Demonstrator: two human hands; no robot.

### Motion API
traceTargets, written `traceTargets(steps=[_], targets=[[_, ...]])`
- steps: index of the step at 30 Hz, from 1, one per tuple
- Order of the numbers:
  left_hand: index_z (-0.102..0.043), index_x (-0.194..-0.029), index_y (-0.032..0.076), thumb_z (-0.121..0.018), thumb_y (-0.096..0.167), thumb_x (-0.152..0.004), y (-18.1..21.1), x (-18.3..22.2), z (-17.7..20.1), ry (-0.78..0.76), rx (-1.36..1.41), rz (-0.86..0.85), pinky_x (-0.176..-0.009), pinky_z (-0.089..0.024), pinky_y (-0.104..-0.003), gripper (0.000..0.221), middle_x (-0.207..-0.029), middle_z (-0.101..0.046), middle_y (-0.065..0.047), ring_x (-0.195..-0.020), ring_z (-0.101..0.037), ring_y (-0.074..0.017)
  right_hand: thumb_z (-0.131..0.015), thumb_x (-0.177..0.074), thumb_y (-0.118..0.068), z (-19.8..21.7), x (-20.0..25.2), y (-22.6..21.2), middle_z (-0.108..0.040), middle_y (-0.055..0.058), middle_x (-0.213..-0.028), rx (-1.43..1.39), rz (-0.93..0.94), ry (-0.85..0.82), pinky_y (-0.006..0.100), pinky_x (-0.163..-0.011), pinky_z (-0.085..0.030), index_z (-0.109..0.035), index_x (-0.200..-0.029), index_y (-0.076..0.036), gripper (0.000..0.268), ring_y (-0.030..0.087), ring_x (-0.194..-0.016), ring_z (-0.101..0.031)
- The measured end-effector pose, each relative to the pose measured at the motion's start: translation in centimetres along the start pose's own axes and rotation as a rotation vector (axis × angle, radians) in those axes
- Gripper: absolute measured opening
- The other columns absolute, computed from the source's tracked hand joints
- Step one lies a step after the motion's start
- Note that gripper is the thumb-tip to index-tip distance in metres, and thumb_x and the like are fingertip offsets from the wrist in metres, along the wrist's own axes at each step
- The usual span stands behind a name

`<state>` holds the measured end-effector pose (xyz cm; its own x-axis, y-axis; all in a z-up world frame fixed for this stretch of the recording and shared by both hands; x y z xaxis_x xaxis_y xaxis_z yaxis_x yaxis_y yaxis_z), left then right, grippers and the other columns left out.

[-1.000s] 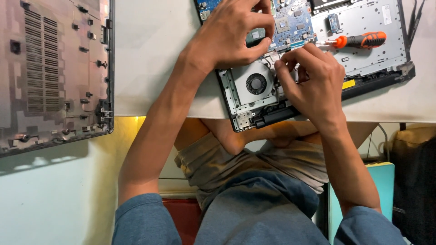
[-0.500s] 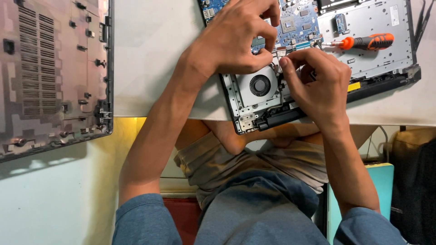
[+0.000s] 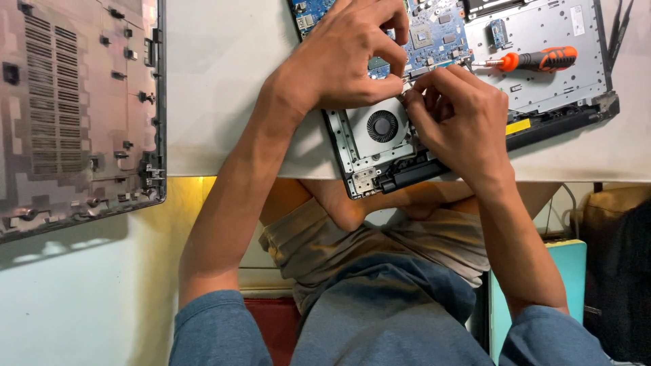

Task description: The person disassembles the internal components of a laptop by removing screws with a screwdriver and detaching various ribbon cables and hardware modules from the motherboard by hand.

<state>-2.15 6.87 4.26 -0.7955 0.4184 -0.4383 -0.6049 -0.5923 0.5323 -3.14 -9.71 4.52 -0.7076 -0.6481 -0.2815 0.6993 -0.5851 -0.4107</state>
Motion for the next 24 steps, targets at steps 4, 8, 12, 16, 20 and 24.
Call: traceTargets(steps=[4, 8, 12, 16, 20, 24], targets=[[-0.088, -0.090, 0.021, -0.080, 0.027, -0.102, 0.0, 0.0, 0.2, 0.005, 0.013, 0.007, -0.102, -0.045, -0.054, 0.016, -0.117, -0.063, -0.001, -0.113, -0.064, -0.0260, -0.090, -0.121, -0.017, -0.1, 0.2, 0.4, -0.070, -0.001, -0.089, 0.047, -0.009, 0.032, 0.039, -0.067, -0.043, -0.082, -0.108, -0.014, 0.016, 0.016, -0.072, -0.062], [-0.087, -0.088, 0.020, -0.078, 0.023, -0.099, 0.0, 0.1, 0.2, 0.007, 0.020, 0.020, -0.104, -0.046, -0.054, 0.014, -0.117, -0.063, -0.002, -0.113, -0.065, -0.0260, -0.092, -0.122, -0.020, 0.0, 0.3, 0.3, -0.074, -0.001, -0.092, 0.076, -0.008, 0.065, 0.038, -0.066, -0.042, -0.084, -0.109, -0.015, 0.016, 0.015, -0.072, -0.064], [-0.087, -0.089, 0.021, -0.078, 0.022, -0.098, -0.2, 0.2, 0.2, 0.017, 0.011, 0.014, -0.098, -0.046, -0.054, 0.013, -0.117, -0.063, -0.001, -0.111, -0.066, -0.0271, -0.091, -0.123, -0.020, 0.0, 0.3, -0.2, -0.073, -0.002, -0.092, 0.124, 0.011, 0.089, 0.039, -0.065, -0.041, -0.083, -0.108, -0.015, 0.017, 0.016, -0.072, -0.065], [-0.087, -0.088, 0.019, -0.077, 0.018, -0.097, -0.1, 0.3, 0.5, 0.037, 0.029, 0.007, -0.096, -0.046, -0.053, 0.014, -0.117, -0.064, -0.001, -0.111, -0.066, -0.0266, -0.090, -0.122, -0.021, 0.0, 0.4, -0.5, -0.074, -0.003, -0.091, 0.157, 0.013, 0.104, 0.040, -0.065, -0.040, -0.082, -0.107, -0.017, 0.018, 0.016, -0.071, -0.064], [-0.090, -0.089, 0.018, -0.076, 0.017, -0.098, -0.1, 0.2, 0.5, 0.035, 0.033, 0.004, -0.094, -0.047, -0.054, 0.016, -0.116, -0.065, -0.002, -0.110, -0.067, -0.0270, -0.089, -0.120, -0.018, 0.0, 0.5, -0.6, -0.072, -0.003, -0.091, 0.177, 0.012, 0.124, 0.041, -0.064, -0.040, -0.081, -0.108, -0.016, 0.015, 0.017, -0.073, -0.064], [-0.089, -0.085, 0.017, -0.076, 0.016, -0.096, 0.0, 0.2, 0.6, 0.063, 0.018, -0.025, -0.087, -0.048, -0.052, 0.017, -0.114, -0.066, -0.002, -0.105, -0.067, -0.0272, -0.089, -0.123, -0.015, 0.0, 0.4, -0.9, -0.071, -0.002, -0.097, 0.140, 0.036, 0.102, 0.041, -0.065, -0.041, -0.080, -0.111, -0.014, 0.015, 0.017, -0.073, -0.062]])
Point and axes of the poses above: each hand's wrist, its own x-axis away from the middle knuckle, its own z-axis out of the back of the hand, y = z × x, the point moved 10 cm from there along -x, towards the middle knuckle
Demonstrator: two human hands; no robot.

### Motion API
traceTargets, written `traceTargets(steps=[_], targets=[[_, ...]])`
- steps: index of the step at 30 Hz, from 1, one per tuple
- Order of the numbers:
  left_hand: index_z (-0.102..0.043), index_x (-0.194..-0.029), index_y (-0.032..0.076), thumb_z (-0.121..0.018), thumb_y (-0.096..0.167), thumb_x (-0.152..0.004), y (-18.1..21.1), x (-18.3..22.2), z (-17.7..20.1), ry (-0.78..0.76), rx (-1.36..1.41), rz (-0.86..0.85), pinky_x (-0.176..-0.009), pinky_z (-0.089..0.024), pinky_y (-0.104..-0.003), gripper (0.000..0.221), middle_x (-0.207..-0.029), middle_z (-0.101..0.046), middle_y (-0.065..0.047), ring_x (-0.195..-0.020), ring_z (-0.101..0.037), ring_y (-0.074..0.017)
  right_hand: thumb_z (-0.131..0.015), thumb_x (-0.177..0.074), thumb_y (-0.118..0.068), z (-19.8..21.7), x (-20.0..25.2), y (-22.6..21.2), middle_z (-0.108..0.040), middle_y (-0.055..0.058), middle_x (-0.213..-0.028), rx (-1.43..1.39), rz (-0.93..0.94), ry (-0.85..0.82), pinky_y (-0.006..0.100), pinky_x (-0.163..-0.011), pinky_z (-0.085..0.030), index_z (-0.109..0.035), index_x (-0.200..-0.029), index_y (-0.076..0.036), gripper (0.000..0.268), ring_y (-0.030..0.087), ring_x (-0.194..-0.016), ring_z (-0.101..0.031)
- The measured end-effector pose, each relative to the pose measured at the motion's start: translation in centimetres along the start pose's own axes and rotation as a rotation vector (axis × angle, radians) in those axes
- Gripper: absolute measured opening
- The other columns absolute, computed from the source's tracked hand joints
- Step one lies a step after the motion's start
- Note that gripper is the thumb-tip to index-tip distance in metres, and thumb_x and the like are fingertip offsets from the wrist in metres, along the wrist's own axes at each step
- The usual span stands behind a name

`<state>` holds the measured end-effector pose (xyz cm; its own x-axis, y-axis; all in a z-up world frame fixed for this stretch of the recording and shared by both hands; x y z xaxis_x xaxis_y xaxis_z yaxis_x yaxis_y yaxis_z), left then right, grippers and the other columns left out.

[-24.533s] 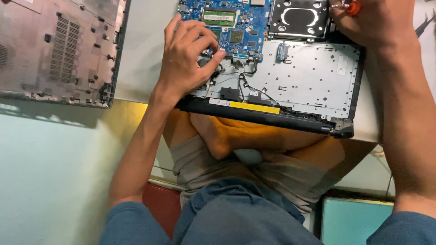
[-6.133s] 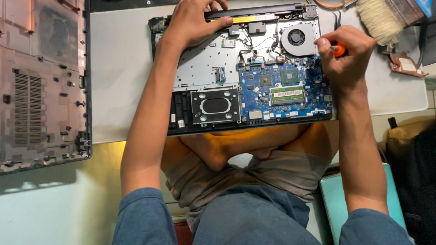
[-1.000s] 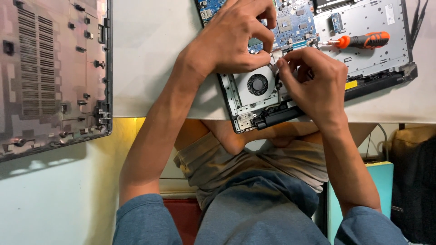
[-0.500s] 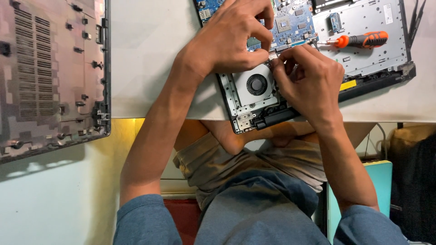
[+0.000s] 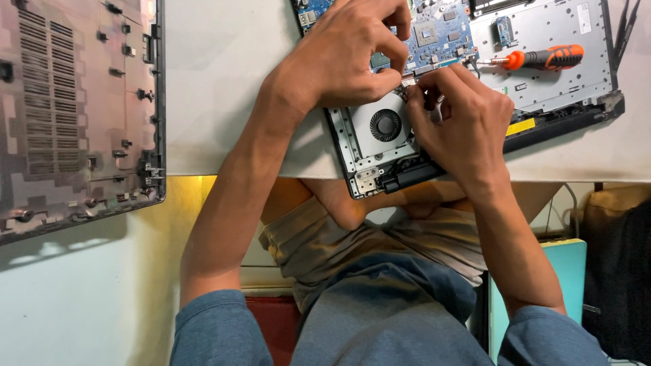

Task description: The person disassembles the internal components of a laptop by removing screws with a screwdriver and detaching various ribbon cables and hardware modules from the motherboard by hand.

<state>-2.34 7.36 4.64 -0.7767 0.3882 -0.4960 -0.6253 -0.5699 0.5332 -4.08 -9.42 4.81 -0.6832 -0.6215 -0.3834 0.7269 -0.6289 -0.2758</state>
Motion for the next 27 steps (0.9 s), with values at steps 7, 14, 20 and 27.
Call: traceTargets(steps=[7, 14, 20, 27], targets=[[-0.090, -0.086, 0.016, -0.076, 0.016, -0.097, -0.05, -0.04, -0.04, -0.006, -0.003, 0.006, -0.088, -0.050, -0.052, 0.017, -0.115, -0.068, -0.002, -0.105, -0.068, -0.0263, -0.090, -0.123, -0.017, -0.04, 0.19, 0.09, -0.072, -0.003, -0.096, 0.026, -0.004, 0.019, 0.041, -0.064, -0.039, -0.080, -0.109, -0.015, 0.017, 0.016, -0.073, -0.063], [-0.090, -0.083, 0.017, -0.076, 0.015, -0.095, 0.16, 0.04, 0.19, 0.027, -0.007, -0.018, -0.081, -0.048, -0.049, 0.017, -0.111, -0.067, -0.001, -0.100, -0.067, -0.0262, -0.089, -0.124, -0.017, -0.01, 0.34, -0.28, -0.071, -0.006, -0.096, 0.070, 0.007, 0.023, 0.040, -0.064, -0.037, -0.077, -0.108, -0.017, 0.020, 0.015, -0.073, -0.063], [-0.088, -0.082, 0.016, -0.075, 0.014, -0.093, 0.20, 0.03, 0.13, 0.012, -0.002, -0.012, -0.081, -0.050, -0.049, 0.018, -0.112, -0.069, -0.002, -0.101, -0.068, -0.0259, -0.091, -0.125, -0.018, 0.14, 0.32, -0.40, -0.071, -0.007, -0.097, 0.088, 0.019, 0.035, 0.039, -0.062, -0.039, -0.080, -0.111, -0.017, 0.017, 0.014, -0.075, -0.065], [-0.089, -0.082, 0.018, -0.075, 0.016, -0.093, -0.08, 0.12, -0.11, -0.009, 0.000, 0.018, -0.085, -0.050, -0.051, 0.018, -0.113, -0.068, 0.000, -0.103, -0.067, -0.0256, -0.093, -0.122, -0.020, 0.23, 0.32, -0.24, -0.072, -0.003, -0.099, 0.094, 0.002, 0.039, 0.042, -0.065, -0.040, -0.082, -0.111, -0.017, 0.016, 0.018, -0.075, -0.064]])
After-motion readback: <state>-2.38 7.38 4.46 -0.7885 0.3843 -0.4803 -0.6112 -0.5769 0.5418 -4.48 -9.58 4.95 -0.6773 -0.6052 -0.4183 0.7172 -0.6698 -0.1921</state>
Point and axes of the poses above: each hand's wrist, its own x-axis away from the middle knuckle, its own z-axis out of the back of the hand, y = z × x, the point moved 10 cm from there along -x, towards the middle knuckle
